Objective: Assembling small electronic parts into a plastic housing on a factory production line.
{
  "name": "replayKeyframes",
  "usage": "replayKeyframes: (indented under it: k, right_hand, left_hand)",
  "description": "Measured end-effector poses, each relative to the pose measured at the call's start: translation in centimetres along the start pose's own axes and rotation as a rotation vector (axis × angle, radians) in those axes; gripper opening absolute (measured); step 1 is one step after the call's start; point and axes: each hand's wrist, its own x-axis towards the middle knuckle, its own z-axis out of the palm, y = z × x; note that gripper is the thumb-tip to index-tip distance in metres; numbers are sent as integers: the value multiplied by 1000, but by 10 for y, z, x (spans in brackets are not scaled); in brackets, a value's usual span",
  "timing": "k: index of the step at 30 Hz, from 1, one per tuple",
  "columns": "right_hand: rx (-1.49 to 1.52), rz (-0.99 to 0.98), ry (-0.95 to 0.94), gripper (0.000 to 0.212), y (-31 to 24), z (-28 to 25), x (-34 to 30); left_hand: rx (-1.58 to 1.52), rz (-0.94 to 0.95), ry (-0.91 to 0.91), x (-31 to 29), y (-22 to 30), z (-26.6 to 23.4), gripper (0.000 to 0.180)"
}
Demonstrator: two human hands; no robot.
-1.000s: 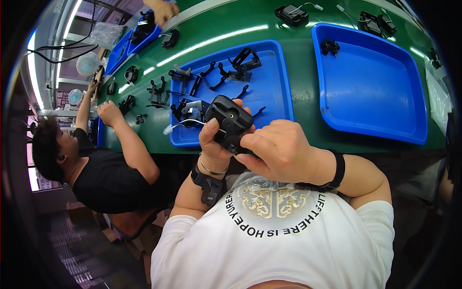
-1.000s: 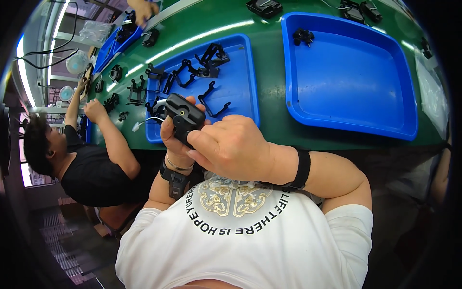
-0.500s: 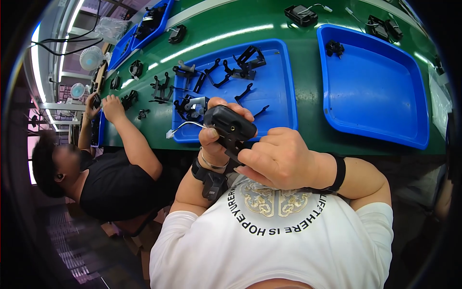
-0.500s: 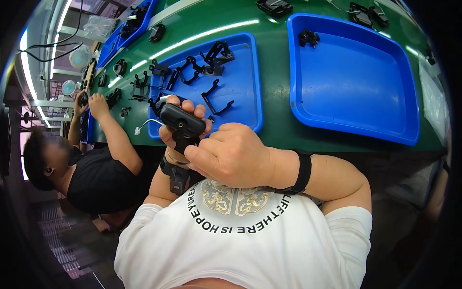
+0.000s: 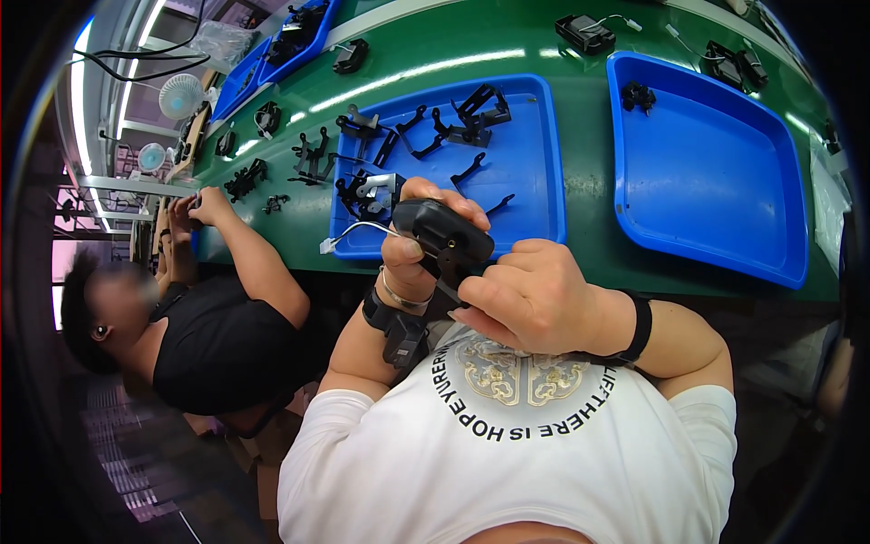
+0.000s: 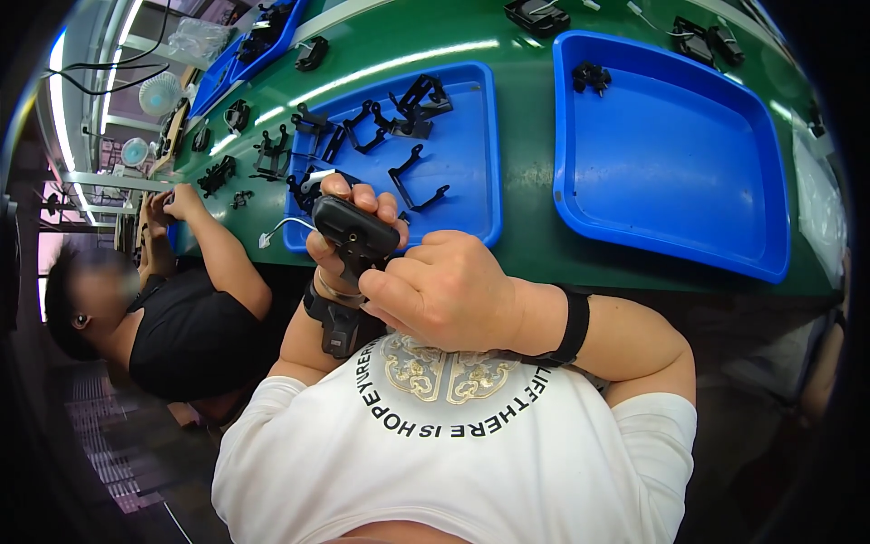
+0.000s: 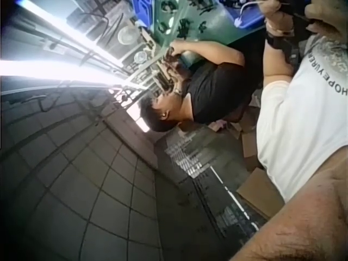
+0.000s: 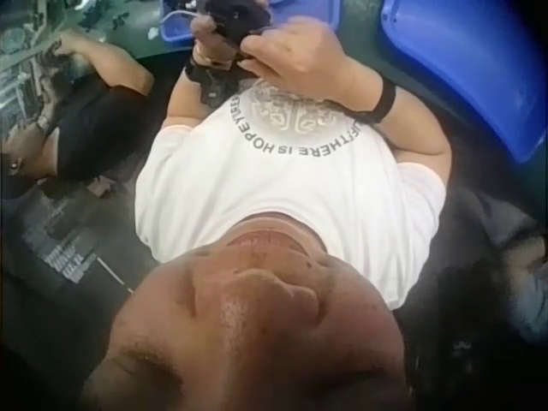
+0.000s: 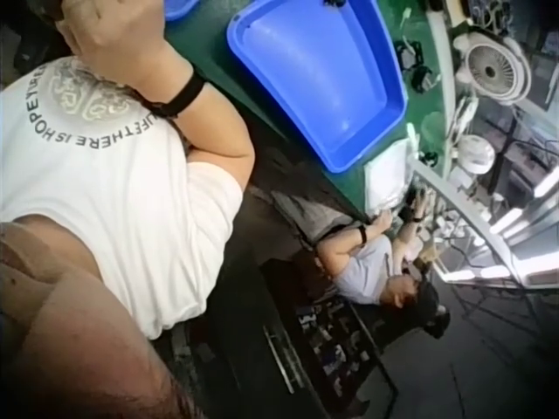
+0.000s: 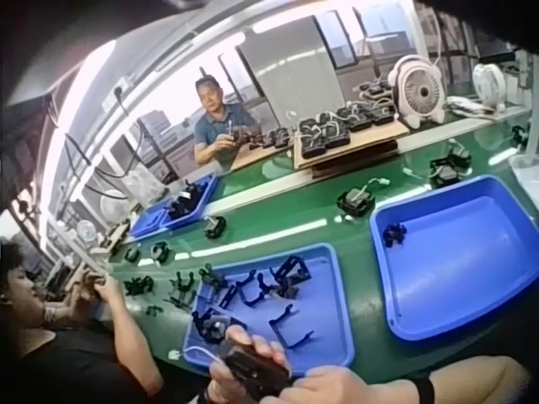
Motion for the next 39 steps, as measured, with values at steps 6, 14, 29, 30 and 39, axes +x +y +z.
replayKeyframes:
  k: [6,14,29,30,39]
  right_hand:
    - [42,57,63,28,4,-7,-1]
    - [200,521,132,21,-13,-13,-9]
    - [-529,838,-295,17,86,-187,-3]
    - [-562,888,-380,19,103,-194,-6]
    - [-888,870,-662,19,150,-166,-24]
  left_hand:
    - [60,-62,63,1,0,6,50]
    - [-50,-316,308,-10,12,37,60]
    - [-34,-427,298,-1,1,41,54]
    - [-40,-454,287,1,2,41,53]
    - [-19,-433,312,-11,5,51,54]
